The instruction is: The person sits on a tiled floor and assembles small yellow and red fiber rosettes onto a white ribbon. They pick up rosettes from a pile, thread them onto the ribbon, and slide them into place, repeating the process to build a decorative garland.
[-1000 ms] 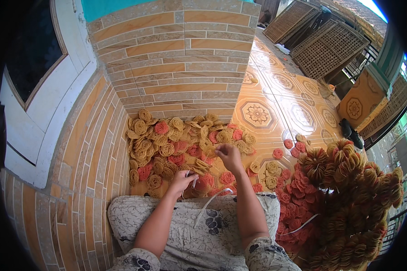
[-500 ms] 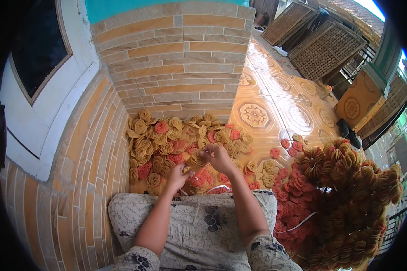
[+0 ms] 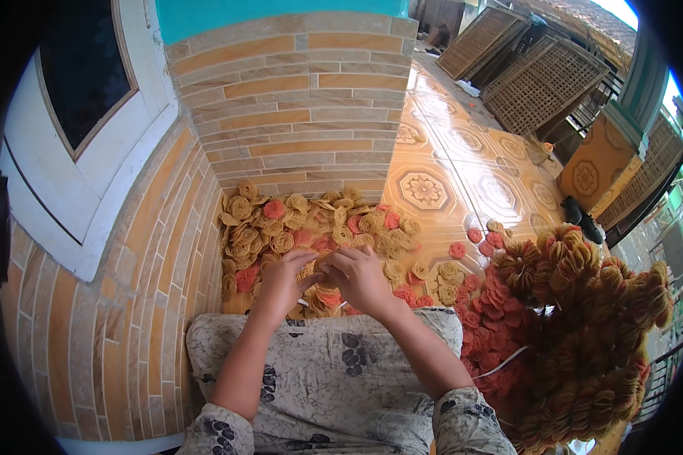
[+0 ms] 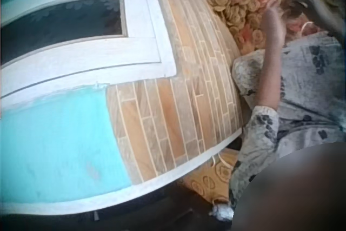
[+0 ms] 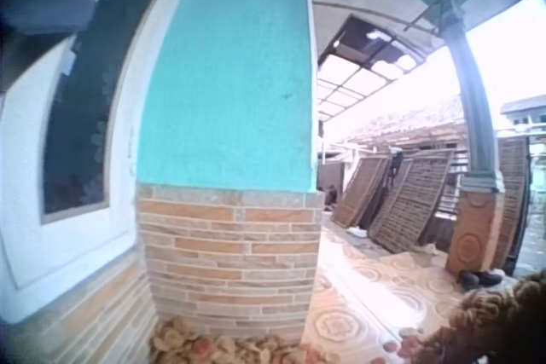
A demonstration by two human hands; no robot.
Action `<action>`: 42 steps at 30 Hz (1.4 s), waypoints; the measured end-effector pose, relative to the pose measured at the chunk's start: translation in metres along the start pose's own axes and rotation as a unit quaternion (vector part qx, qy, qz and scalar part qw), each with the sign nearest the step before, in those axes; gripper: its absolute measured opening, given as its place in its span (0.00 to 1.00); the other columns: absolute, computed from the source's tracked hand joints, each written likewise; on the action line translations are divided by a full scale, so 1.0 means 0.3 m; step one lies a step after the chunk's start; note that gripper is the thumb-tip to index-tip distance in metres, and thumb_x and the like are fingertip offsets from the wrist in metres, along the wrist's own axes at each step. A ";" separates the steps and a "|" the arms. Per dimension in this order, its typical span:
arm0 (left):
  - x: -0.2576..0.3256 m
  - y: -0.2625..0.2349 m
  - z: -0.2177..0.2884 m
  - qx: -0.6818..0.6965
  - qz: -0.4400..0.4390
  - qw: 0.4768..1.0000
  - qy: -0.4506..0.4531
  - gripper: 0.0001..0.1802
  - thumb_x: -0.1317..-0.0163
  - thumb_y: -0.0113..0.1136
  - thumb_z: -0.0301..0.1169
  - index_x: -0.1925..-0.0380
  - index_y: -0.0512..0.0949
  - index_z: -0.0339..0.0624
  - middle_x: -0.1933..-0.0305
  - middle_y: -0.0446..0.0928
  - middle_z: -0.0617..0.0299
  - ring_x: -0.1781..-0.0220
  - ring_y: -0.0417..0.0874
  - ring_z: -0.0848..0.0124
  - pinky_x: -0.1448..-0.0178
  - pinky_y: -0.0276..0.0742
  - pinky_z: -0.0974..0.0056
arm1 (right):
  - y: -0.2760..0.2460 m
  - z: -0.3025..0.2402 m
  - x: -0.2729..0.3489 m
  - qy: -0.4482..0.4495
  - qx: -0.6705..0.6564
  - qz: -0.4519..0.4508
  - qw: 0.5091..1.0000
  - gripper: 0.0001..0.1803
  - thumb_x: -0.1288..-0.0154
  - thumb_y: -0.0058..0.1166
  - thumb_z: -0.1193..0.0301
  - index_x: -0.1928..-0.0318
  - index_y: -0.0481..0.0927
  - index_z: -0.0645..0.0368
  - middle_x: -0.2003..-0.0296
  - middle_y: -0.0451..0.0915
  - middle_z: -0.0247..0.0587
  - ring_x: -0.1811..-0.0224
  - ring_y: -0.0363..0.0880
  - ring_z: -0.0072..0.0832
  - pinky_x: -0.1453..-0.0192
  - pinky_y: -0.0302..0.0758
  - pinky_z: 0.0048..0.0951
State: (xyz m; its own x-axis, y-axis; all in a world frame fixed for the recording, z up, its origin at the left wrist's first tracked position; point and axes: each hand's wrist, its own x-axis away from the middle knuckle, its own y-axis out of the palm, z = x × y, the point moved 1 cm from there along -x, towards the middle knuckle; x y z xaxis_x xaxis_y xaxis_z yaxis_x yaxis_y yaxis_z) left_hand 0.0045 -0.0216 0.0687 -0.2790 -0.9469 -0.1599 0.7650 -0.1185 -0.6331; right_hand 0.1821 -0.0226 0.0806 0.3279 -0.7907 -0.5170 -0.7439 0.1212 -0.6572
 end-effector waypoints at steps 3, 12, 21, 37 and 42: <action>0.013 0.034 0.021 0.041 0.056 0.993 0.097 0.28 0.44 0.67 0.35 0.43 0.73 0.42 0.42 0.74 0.55 0.45 0.79 0.58 0.42 0.75 0.59 | 0.012 0.030 0.021 0.052 -0.086 0.044 0.994 0.04 0.43 0.57 0.75 0.65 0.80 0.58 0.71 0.78 0.38 0.65 0.76 0.37 0.57 0.65 0.34; 0.016 0.122 -0.053 -0.141 -0.144 0.979 0.000 0.33 0.46 0.69 0.42 0.43 0.69 0.44 0.41 0.72 0.59 0.45 0.80 0.61 0.44 0.77 0.58 | 0.119 0.099 0.155 0.125 -0.150 0.072 0.978 0.02 0.36 0.55 0.76 0.64 0.77 0.62 0.69 0.80 0.36 0.67 0.79 0.27 0.62 0.71 0.26; -0.023 0.290 -0.200 0.119 -0.132 0.983 -0.051 0.39 0.47 0.71 0.38 0.37 0.63 0.45 0.46 0.76 0.49 0.46 0.80 0.58 0.43 0.75 0.57 | 0.123 0.239 0.123 0.261 -0.417 0.188 0.850 0.07 0.28 0.48 0.71 0.64 0.73 0.60 0.71 0.75 0.30 0.74 0.72 0.16 0.67 0.72 0.19; 0.006 0.272 -0.178 -0.046 -0.171 0.976 -0.126 0.46 0.47 0.68 0.49 0.33 0.59 0.42 0.39 0.71 0.47 0.38 0.74 0.54 0.40 0.74 0.54 | 0.109 0.346 0.113 0.309 -0.376 0.314 0.815 0.10 0.27 0.47 0.68 0.67 0.72 0.58 0.73 0.70 0.27 0.73 0.65 0.15 0.65 0.65 0.19; -0.032 0.235 -0.151 0.025 0.057 0.997 0.034 0.45 0.43 0.61 0.55 0.31 0.57 0.46 0.37 0.70 0.47 0.35 0.71 0.54 0.38 0.73 0.54 | 0.147 0.318 0.118 0.237 -0.407 0.199 0.859 0.06 0.29 0.50 0.71 0.64 0.74 0.61 0.71 0.74 0.30 0.66 0.70 0.16 0.57 0.68 0.20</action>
State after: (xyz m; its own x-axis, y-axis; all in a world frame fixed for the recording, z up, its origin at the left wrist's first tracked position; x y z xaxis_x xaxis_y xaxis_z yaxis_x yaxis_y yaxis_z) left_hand 0.0350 -0.0072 -0.0088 -0.2263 -0.9327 -0.2807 0.8218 -0.0281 -0.5691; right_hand 0.2164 0.0118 -0.0189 -0.1780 -0.9627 -0.2037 -0.9661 0.1317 0.2219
